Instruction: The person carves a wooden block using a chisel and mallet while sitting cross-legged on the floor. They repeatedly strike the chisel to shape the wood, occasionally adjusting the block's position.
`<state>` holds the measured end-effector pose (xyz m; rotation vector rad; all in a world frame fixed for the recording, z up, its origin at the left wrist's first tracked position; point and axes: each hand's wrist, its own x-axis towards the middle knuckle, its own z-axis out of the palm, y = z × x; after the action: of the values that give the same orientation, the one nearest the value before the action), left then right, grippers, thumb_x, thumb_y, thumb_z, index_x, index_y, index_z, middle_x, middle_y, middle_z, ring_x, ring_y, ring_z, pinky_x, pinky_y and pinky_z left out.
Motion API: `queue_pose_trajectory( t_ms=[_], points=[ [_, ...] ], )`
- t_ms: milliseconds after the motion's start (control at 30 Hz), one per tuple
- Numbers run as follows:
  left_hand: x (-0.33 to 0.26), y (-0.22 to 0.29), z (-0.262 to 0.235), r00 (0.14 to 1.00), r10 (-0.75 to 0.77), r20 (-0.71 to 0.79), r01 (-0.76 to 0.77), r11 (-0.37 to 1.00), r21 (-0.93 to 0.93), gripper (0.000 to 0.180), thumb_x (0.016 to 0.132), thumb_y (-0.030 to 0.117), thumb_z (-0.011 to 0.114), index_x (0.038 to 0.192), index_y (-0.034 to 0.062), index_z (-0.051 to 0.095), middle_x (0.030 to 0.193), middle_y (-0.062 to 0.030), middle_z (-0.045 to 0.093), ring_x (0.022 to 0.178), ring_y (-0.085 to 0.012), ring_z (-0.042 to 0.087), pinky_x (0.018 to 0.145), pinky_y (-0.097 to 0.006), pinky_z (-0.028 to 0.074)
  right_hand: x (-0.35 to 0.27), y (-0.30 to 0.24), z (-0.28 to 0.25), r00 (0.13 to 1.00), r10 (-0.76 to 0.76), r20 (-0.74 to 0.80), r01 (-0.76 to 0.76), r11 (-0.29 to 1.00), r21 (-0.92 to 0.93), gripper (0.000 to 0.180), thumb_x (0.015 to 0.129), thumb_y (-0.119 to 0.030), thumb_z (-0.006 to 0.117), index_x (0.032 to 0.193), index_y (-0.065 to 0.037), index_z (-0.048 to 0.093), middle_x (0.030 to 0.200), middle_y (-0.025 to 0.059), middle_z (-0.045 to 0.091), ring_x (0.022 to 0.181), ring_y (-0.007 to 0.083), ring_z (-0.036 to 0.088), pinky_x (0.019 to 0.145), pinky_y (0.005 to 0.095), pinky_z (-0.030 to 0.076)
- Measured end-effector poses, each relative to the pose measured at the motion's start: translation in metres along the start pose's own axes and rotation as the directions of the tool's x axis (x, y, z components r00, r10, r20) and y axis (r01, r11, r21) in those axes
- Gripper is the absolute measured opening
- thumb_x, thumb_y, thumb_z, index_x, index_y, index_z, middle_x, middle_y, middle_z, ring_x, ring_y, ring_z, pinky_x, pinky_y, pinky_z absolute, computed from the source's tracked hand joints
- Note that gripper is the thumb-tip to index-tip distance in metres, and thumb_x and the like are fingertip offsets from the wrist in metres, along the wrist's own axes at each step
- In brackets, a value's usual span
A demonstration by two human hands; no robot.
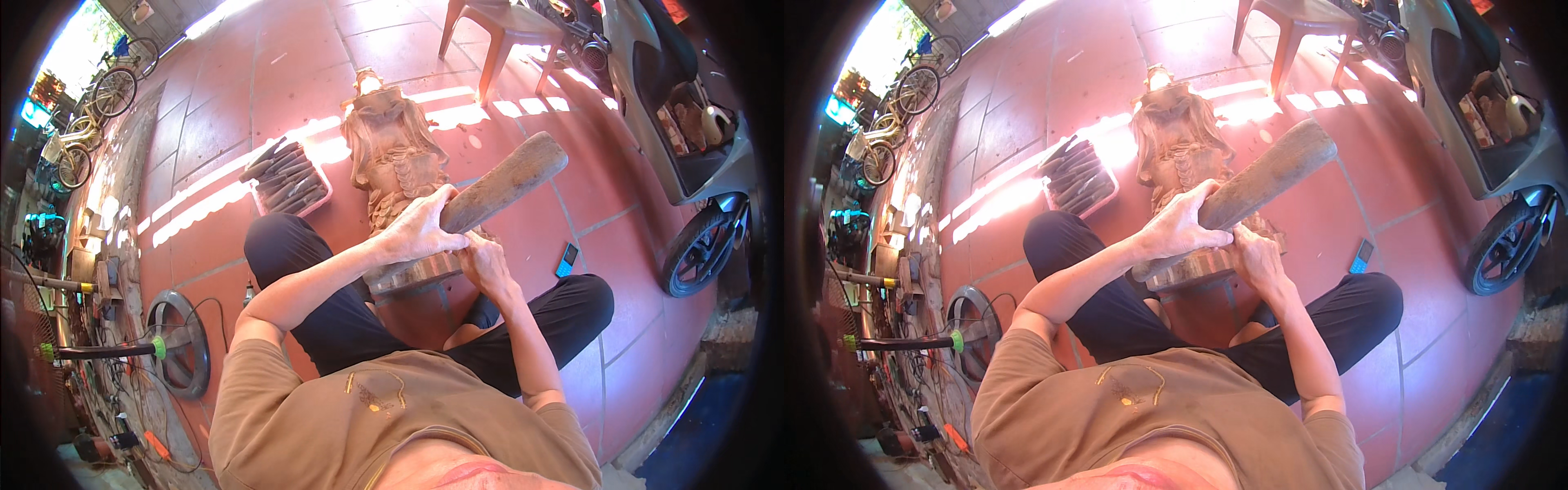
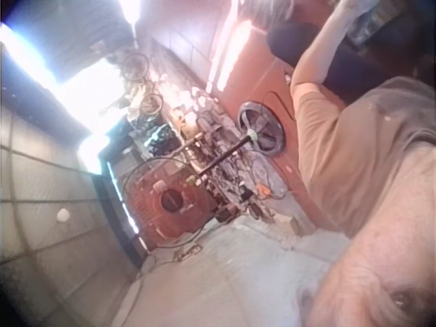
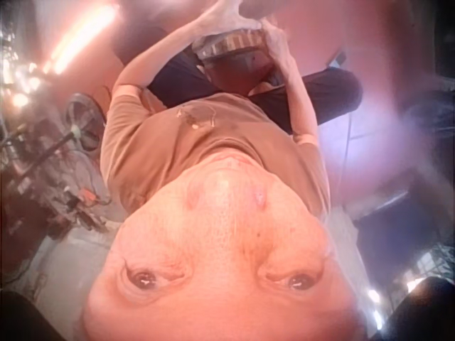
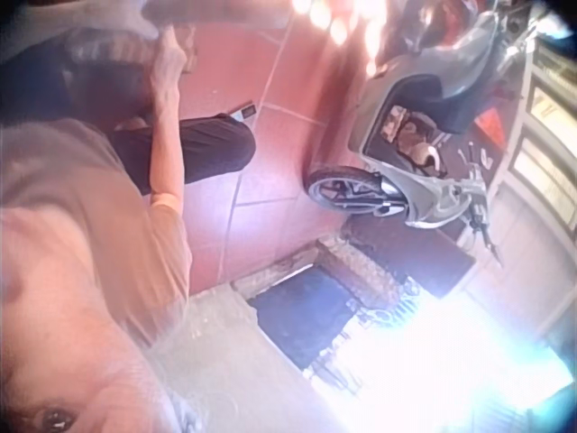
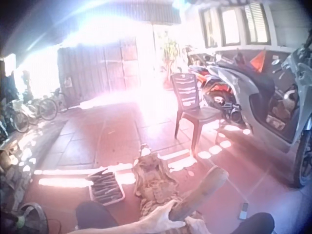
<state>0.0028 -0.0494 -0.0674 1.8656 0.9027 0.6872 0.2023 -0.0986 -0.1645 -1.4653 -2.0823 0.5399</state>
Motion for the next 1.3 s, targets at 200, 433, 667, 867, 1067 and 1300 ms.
queue_pose_trajectory(
  t_ms=[200, 433, 667, 867, 1067, 1300],
  points=[
    [0.006, 0.005, -0.01, 0.971, -0.228, 0.07, 0.238, 0.936, -0.26, 0.05, 0.082, 0.005, 0.077, 0.124, -0.0006, 0.051, 0.103, -0.0127, 0.072, 0.076, -0.0143, 0.07, 0.067, -0.03, 0.057, -0.017, -0.022, -0.095, 0.985, 0.161, -0.058, -0.166, 0.981, -0.097, 0.036, 0.09, -0.016, 0.071, 0.125, -0.013, 0.063, 0.111, 0.0148, 0.072, 0.094, 0.0339, 0.072, 0.077, 0.0428, 0.056],
    [0.003, 0.001, -0.007, 0.966, -0.258, 0.018, 0.245, 0.894, -0.375, 0.047, 0.083, 0.003, 0.076, 0.122, -0.0011, 0.05, 0.099, -0.0098, 0.072, 0.069, -0.0103, 0.066, 0.06, -0.027, 0.056, -0.089, 0.084, -0.177, 0.636, 0.449, -0.628, -0.221, 0.885, 0.409, 0.027, 0.099, -0.018, 0.067, 0.122, -0.004, 0.064, 0.102, 0.0063, 0.072, 0.085, 0.0159, 0.071, 0.075, 0.0287, 0.056],
    [0.001, 0.006, -0.001, 0.974, -0.221, 0.044, 0.223, 0.926, -0.306, 0.047, 0.082, -0.002, 0.074, 0.124, -0.0018, 0.051, 0.105, -0.0123, 0.071, 0.077, -0.0119, 0.066, 0.069, -0.028, 0.056, -0.215, 0.285, -0.074, 0.287, 0.843, -0.454, -0.557, 0.533, 0.637, 0.029, 0.094, -0.014, 0.068, 0.122, -0.008, 0.063, 0.103, 0.0064, 0.069, 0.082, 0.0146, 0.07, 0.063, 0.0266, 0.056],
    [0.003, 0.005, -0.005, 0.968, -0.246, 0.051, 0.25, 0.921, -0.3, 0.047, 0.084, 0.001, 0.074, 0.125, -0.0019, 0.052, 0.106, -0.0124, 0.07, 0.079, -0.0125, 0.067, 0.071, -0.029, 0.056, -0.253, 0.333, 0.008, 0.325, 0.801, -0.503, -0.807, 0.512, 0.295, 0.045, 0.086, -0.017, 0.074, 0.128, -0.011, 0.059, 0.12, 0.0106, 0.069, 0.104, 0.0269, 0.068, 0.093, 0.0407, 0.052],
    [0.002, 0.007, -0.003, 0.968, -0.247, 0.048, 0.25, 0.921, -0.3, 0.047, 0.083, 0.001, 0.074, 0.124, -0.002, 0.051, 0.105, -0.0116, 0.071, 0.079, -0.0117, 0.066, 0.071, -0.028, 0.056, -0.225, 0.351, 0.018, 0.462, 0.782, -0.418, -0.847, 0.528, 0.051, 0.063, 0.084, -0.015, 0.074, 0.142, -0.017, 0.047, 0.134, 0.0136, 0.062, 0.122, 0.0356, 0.06, 0.1, 0.0477, 0.048],
    [0.002, 0.004, -0.001, 0.971, -0.239, 0.034, 0.239, 0.936, -0.257, 0.047, 0.082, 0.001, 0.074, 0.123, -0.0015, 0.052, 0.105, -0.0113, 0.072, 0.078, -0.0113, 0.065, 0.073, -0.028, 0.055, -0.215, 0.391, 0.014, 0.506, 0.785, -0.359, -0.862, 0.475, -0.176, 0.06, 0.087, -0.02, 0.07, 0.143, -0.018, 0.047, 0.125, 0.0163, 0.065, 0.116, 0.0393, 0.063, 0.095, 0.0489, 0.05]
  ],
)
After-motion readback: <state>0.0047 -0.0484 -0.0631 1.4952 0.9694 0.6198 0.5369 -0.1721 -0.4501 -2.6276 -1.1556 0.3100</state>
